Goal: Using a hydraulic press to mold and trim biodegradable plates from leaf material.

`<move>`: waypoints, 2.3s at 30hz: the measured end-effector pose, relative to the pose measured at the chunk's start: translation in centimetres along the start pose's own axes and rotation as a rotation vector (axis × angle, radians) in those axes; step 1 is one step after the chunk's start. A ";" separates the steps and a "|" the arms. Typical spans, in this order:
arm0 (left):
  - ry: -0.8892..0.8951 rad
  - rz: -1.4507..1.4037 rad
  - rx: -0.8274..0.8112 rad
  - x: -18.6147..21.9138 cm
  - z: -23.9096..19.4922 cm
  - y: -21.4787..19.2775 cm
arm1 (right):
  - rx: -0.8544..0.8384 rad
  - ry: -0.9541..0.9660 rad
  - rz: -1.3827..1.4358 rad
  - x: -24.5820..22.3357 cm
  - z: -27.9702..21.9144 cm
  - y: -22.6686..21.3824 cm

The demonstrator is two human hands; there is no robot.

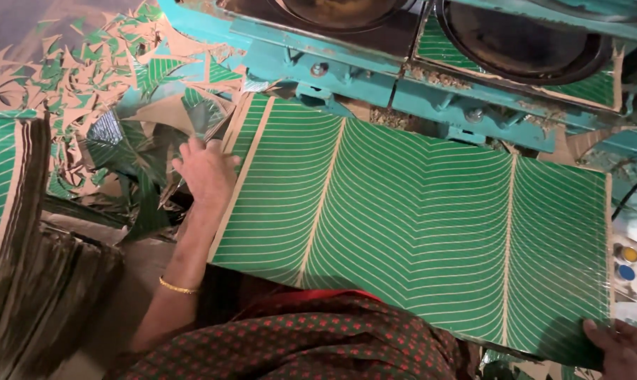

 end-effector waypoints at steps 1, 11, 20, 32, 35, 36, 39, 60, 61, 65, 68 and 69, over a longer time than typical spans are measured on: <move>0.000 -0.002 -0.001 0.0 0.2 0.6 | 0.001 0.001 -0.002 0.0 -0.1 -0.1; -0.180 -0.435 -0.154 -1.8 1.4 3.7 | 0.134 -0.540 -0.507 -7.0 -6.6 0.7; -0.525 -1.267 -0.133 -3.3 0.6 7.1 | 0.128 -0.692 -0.913 -10.7 -8.1 1.5; 0.118 -0.063 -0.184 0.6 -0.3 7.9 | 0.515 0.280 0.235 -12.5 -11.8 3.3; -0.045 -0.580 -0.336 1.9 -0.7 3.9 | 0.476 0.189 0.328 -10.6 -10.9 2.8; -0.208 -0.971 -0.415 3.5 -1.6 1.2 | 0.465 0.070 0.340 -11.0 -10.9 2.5; -0.201 -1.293 -0.443 3.9 -1.9 -1.4 | 0.541 0.021 0.304 -17.7 -14.8 3.1; -0.134 -1.577 -0.524 -1.4 -1.2 -4.9 | 0.288 -0.164 0.501 -27.3 -13.2 6.8; -0.131 -1.577 -0.522 -0.8 -0.1 -5.8 | 0.289 -0.166 0.503 -29.9 -13.3 6.9; -0.137 -1.485 -0.366 -2.2 4.3 -6.6 | 0.258 0.098 0.494 -33.1 -9.9 6.6; -0.211 -1.434 -0.159 -3.0 7.5 -7.1 | 0.234 0.037 0.585 -35.2 -6.0 6.0; -0.225 -1.437 -0.064 -2.7 8.4 -7.8 | 0.221 -0.030 0.633 -36.6 -4.8 5.8</move>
Point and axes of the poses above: each hand's wrist, its own z-axis towards the middle knuckle, its own y-axis out of the palm, x = y × z, the point moved 9 cm from there along z, towards the middle knuckle, and after that the axes turned 8 degrees about y, right-handed, at the moved point
